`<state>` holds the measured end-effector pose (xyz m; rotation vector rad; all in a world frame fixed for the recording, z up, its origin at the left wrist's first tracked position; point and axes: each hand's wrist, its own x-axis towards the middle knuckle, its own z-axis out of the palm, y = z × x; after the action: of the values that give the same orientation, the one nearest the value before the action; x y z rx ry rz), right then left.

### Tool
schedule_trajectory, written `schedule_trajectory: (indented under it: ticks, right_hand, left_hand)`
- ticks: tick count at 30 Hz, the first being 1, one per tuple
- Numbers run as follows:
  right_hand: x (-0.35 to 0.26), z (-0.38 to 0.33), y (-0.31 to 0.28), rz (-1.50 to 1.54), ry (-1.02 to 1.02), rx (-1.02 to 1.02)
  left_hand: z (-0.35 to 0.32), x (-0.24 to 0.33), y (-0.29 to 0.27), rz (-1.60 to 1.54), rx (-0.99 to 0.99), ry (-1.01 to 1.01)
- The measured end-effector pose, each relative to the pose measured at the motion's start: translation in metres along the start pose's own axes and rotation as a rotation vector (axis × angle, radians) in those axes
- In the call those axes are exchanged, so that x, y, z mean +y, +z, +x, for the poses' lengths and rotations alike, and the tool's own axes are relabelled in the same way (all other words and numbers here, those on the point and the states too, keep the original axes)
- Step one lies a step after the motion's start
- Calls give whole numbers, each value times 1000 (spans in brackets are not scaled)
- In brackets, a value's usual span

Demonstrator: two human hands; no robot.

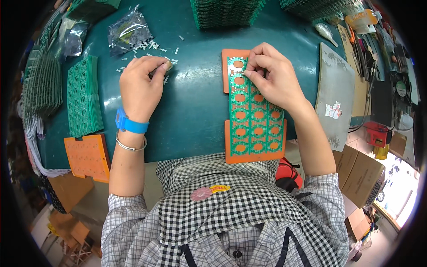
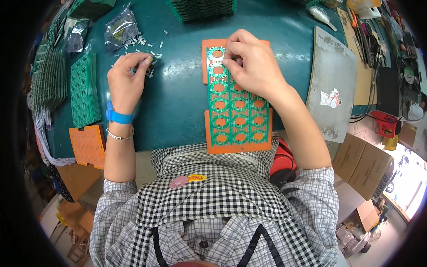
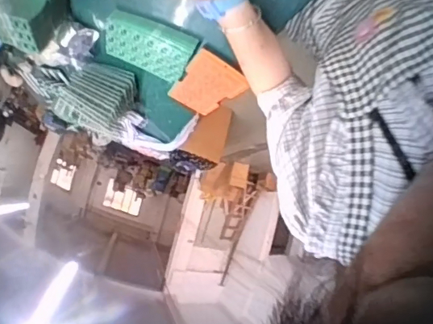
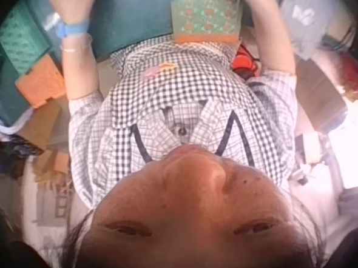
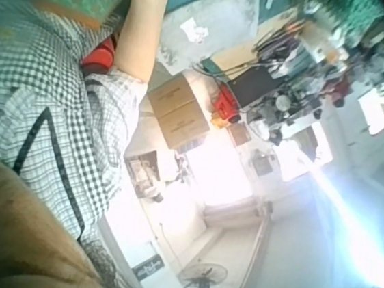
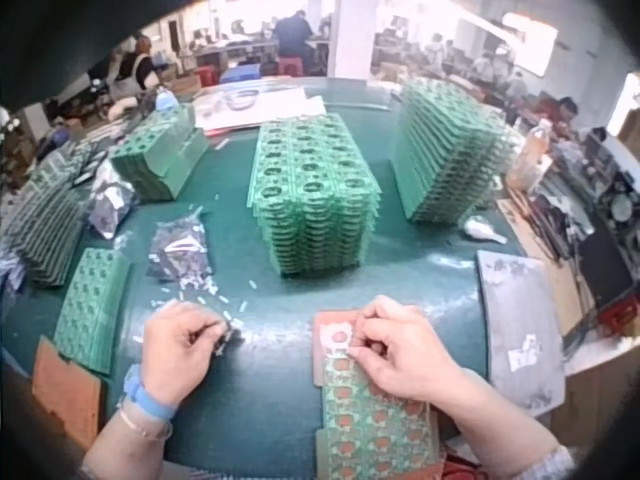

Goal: The person inserts small white cylindrical components into the holes of a green circuit board held in an orange jig. They repeatedly pick up components from a pile on the table and place them into the board's designated slots by hand.

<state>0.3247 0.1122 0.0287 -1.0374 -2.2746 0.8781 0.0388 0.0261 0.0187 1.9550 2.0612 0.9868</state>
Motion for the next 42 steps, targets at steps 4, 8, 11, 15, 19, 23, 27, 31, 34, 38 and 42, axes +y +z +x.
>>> schedule_trajectory:
  ticks: [4,8,11,15,19,23,27,31,34,38,42]
  right_hand:
    - [0,0,1,-5,6,-10]
    - [2,0,-1,-37,-25,-20]
    - [3,0,1,-72,-67,-5]
    - [4,-1,9,-106,-132,20]
    - [-2,-2,11,-236,-147,-25]
    - [-15,-3,1,-89,-122,11]
    - [-45,-7,-3,234,-164,-20]
    - [-54,-17,4,364,-118,-35]
    - [-45,-21,7,282,-282,-12]
    - [-45,-22,2,357,-146,-10]
    - [-44,-18,-4,450,-103,-74]
  left_hand:
    - [-8,15,2,-368,-38,-244]
    - [-14,29,2,-813,-136,-357]
    - [-16,35,4,-941,-197,-376]
    - [-20,40,10,-1003,-296,-368]
    - [-26,53,14,-813,-274,-315]
    - [-28,62,17,-726,-257,-216]
    - [-32,67,14,-895,-304,-217]
    - [-35,70,13,-1267,-328,-394]
    - [-37,68,14,-1418,-372,-590]
    - [-33,72,11,-1507,-375,-735]
    - [-30,76,7,-1495,-518,-650]
